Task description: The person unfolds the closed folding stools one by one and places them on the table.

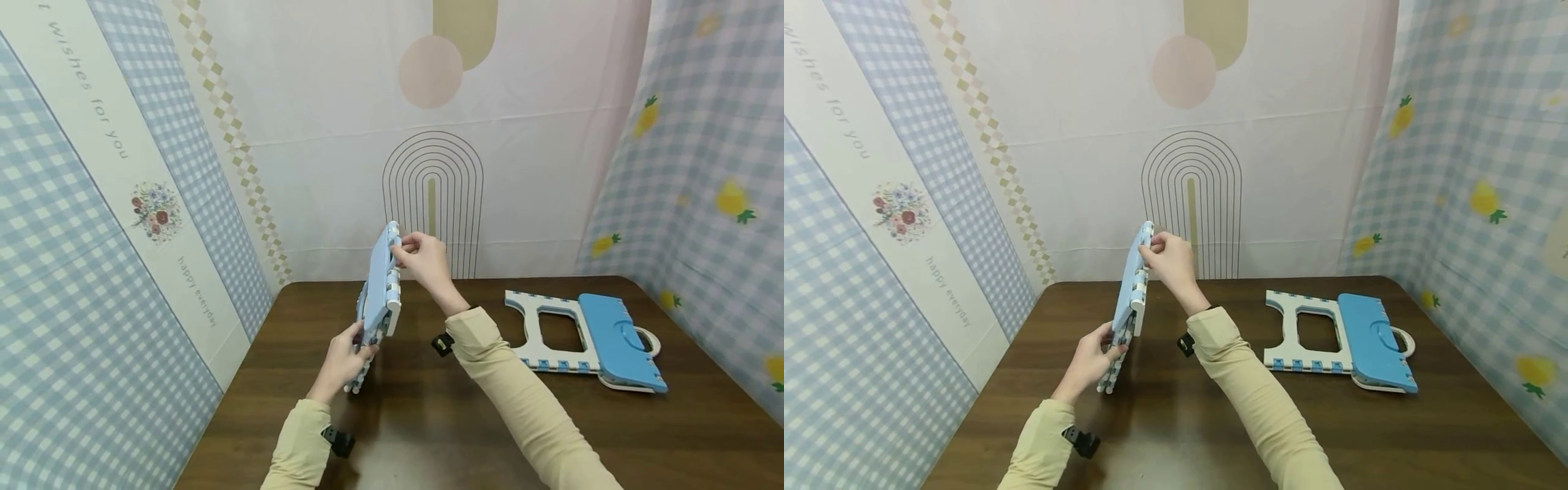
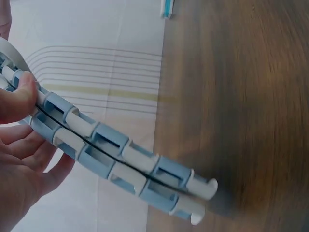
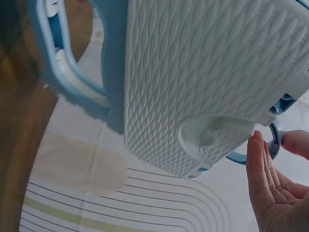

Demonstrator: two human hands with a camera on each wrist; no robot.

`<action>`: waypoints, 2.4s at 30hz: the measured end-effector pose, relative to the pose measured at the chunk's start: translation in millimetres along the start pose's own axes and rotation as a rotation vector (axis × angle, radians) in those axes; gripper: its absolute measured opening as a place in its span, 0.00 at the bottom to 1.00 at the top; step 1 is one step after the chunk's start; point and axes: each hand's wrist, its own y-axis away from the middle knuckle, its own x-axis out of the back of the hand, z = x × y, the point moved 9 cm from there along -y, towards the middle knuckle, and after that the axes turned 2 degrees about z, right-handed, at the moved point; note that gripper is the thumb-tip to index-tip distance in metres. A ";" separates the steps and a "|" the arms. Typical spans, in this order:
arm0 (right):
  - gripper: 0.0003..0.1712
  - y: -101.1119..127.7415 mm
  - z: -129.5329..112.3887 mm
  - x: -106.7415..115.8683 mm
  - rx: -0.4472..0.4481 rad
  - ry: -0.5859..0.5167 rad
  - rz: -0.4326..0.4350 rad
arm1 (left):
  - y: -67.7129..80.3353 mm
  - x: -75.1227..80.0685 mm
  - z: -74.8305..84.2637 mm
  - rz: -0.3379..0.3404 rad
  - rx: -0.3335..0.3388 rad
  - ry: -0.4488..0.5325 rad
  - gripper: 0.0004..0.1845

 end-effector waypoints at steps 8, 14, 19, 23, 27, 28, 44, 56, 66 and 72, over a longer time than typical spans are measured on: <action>0.16 12.6 -24.3 9.0 0.037 0.055 0.010 | 8.9 -14.8 11.8 0.011 -0.037 0.173 0.19; 0.18 24.0 -31.8 10.4 0.045 0.111 -0.005 | 19.1 -26.3 16.0 0.008 -0.016 0.252 0.18; 0.20 33.7 -38.1 14.1 0.057 0.191 0.010 | 24.9 -31.6 22.4 0.001 -0.025 0.281 0.18; 0.19 40.9 -42.4 17.3 0.064 0.221 0.023 | 29.2 -34.3 28.0 -0.015 -0.010 0.319 0.17; 0.21 48.1 -44.6 19.8 0.051 0.232 0.020 | 34.6 -38.7 32.9 -0.046 -0.004 0.344 0.17; 0.21 48.0 -43.6 19.0 0.047 0.228 0.017 | 34.4 -39.7 32.2 -0.047 -0.001 0.352 0.17; 0.21 83.3 -22.2 24.3 0.101 -0.006 0.032 | 35.8 -31.8 26.1 -0.053 0.056 0.357 0.16; 0.27 135.0 60.6 -15.4 -0.126 0.077 -0.376 | 35.6 -34.6 13.2 -0.073 0.068 0.363 0.20; 0.34 174.1 65.8 -60.4 0.027 0.027 -0.636 | 45.1 -34.1 -2.3 -0.065 0.129 0.371 0.22; 0.23 171.8 62.2 -58.7 0.075 0.052 -0.491 | 44.5 -32.8 -1.9 -0.095 0.119 0.394 0.22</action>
